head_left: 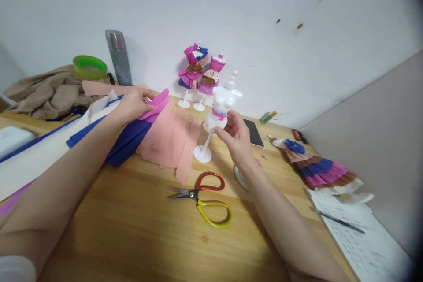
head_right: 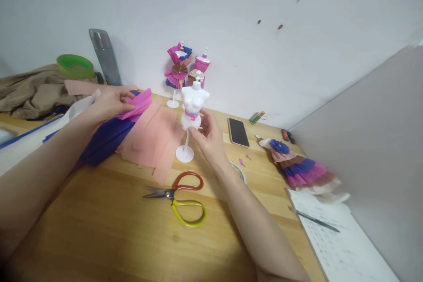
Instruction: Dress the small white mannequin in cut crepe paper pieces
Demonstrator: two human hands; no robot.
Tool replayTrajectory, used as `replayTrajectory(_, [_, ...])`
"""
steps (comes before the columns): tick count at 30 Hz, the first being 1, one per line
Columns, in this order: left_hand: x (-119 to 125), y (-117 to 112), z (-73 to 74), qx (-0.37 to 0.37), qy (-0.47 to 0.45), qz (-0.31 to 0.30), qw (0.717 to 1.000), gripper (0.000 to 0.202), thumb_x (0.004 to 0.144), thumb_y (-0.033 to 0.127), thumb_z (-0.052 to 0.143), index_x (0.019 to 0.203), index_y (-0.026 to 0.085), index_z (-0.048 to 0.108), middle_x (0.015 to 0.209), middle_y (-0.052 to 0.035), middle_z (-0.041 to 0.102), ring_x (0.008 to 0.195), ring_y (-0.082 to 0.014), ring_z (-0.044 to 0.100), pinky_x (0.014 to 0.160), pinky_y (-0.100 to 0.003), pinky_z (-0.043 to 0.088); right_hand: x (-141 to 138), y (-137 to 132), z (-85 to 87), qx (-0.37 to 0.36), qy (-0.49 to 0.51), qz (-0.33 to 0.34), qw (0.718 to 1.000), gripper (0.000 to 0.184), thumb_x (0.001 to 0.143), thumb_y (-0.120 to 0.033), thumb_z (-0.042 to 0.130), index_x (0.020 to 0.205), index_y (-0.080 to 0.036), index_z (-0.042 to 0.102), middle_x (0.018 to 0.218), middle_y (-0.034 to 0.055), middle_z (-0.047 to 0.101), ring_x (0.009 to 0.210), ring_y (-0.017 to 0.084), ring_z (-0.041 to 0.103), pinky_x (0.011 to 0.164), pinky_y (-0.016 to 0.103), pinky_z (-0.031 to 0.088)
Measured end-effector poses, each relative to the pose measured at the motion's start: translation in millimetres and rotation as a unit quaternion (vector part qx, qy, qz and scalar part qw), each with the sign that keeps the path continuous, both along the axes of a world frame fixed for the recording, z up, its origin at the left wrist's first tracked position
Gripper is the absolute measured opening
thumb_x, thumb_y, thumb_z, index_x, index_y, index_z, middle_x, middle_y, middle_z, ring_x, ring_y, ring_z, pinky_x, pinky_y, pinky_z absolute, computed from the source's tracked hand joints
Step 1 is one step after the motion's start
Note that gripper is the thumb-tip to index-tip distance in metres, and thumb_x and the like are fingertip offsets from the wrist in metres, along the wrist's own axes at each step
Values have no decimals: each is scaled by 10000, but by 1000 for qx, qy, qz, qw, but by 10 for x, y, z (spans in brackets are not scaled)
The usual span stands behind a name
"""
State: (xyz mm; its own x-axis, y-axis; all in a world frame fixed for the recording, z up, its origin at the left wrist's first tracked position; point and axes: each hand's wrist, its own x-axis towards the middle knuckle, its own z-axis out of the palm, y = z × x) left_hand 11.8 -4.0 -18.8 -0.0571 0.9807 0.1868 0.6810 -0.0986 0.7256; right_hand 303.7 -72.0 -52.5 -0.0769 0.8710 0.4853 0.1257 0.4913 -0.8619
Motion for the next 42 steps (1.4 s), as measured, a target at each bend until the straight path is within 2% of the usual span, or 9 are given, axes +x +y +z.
replayTrajectory(5, [56, -39, 67, -4, -132, -6, 991, 275, 592, 143, 679, 864, 149, 718, 847, -38, 679, 781, -177, 609, 704, -273, 470, -8, -14, -13, 0, -7, -7, 1000, 398, 763, -402, 712, 1109, -255, 579, 1113, 68, 694, 1009, 256, 652, 889, 432, 529])
replayTrajectory(9, [39, -44, 115, 13, -247, 29, 968, 211, 542, 104, 712, 719, 165, 614, 670, 17, 583, 606, -115, 533, 608, -249, 437, 9, -19, -26, -39, 1, -23, 999, 376, 761, -410, 724, 1063, -231, 591, 1075, 82, 698, 989, 262, 662, 936, 467, 504])
replayTrajectory(17, [237, -251, 297, 27, -303, 31, 952, 217, 612, 154, 729, 742, 174, 556, 677, 19, 568, 638, -137, 570, 647, -289, 481, 21, -35, 20, -42, -3, -5, 999, 506, 729, -514, 755, 1122, -239, 593, 1090, 88, 689, 1003, 276, 654, 929, 470, 506])
replayTrajectory(22, [291, -358, 380, 18, -358, -12, 933, 250, 630, 130, 712, 854, 161, 604, 730, 12, 629, 637, -121, 592, 635, -258, 499, 76, -16, 106, 15, 1, 16, 1000, 573, 729, -625, 707, 1142, -242, 601, 1154, 104, 682, 1083, 304, 629, 917, 462, 511])
replayTrajectory(25, [298, -399, 406, 36, -345, -28, 938, 351, 633, 137, 718, 978, 151, 652, 755, -1, 663, 643, -135, 613, 623, -258, 501, 89, -19, 147, 20, -1, 20, 1000, 508, 750, -595, 706, 1110, -250, 611, 1120, 89, 698, 1058, 290, 640, 930, 455, 504])
replayTrajectory(29, [315, -414, 394, 60, -292, -6, 955, 394, 632, 134, 712, 1025, 142, 681, 788, -19, 686, 691, -158, 631, 630, -258, 501, 75, -29, 148, 6, 6, 28, 1000, 454, 750, -546, 727, 1064, -239, 611, 1110, 86, 699, 1027, 275, 648, 907, 442, 513])
replayTrajectory(34, [342, -406, 355, 15, -245, -24, 969, 383, 621, 120, 681, 1003, 145, 689, 809, -38, 685, 697, -164, 615, 607, -256, 470, 88, -19, 130, 4, 3, 20, 1000, 470, 743, -509, 746, 1104, -246, 600, 1108, 83, 692, 1022, 269, 646, 908, 445, 521])
replayTrajectory(38, [348, -429, 388, -5, -243, -46, 969, 328, 598, 132, 662, 926, 152, 678, 810, -45, 675, 705, -164, 605, 605, -253, 448, 148, 12, 148, 83, 59, -56, 993, 427, 769, -431, 734, 1146, -276, 606, 1149, 67, 659, 982, 236, 653, 860, 408, 535])
replayTrajectory(42, [293, -540, 499, 1, -219, -106, 970, 219, 553, 177, 667, 771, 165, 644, 716, -16, 616, 662, -157, 585, 574, -243, 412, 178, -109, 300, 185, 142, -179, 956, 285, 807, -327, 688, 1082, -287, 628, 1028, 43, 651, 821, 191, 659, 721, 365, 541])
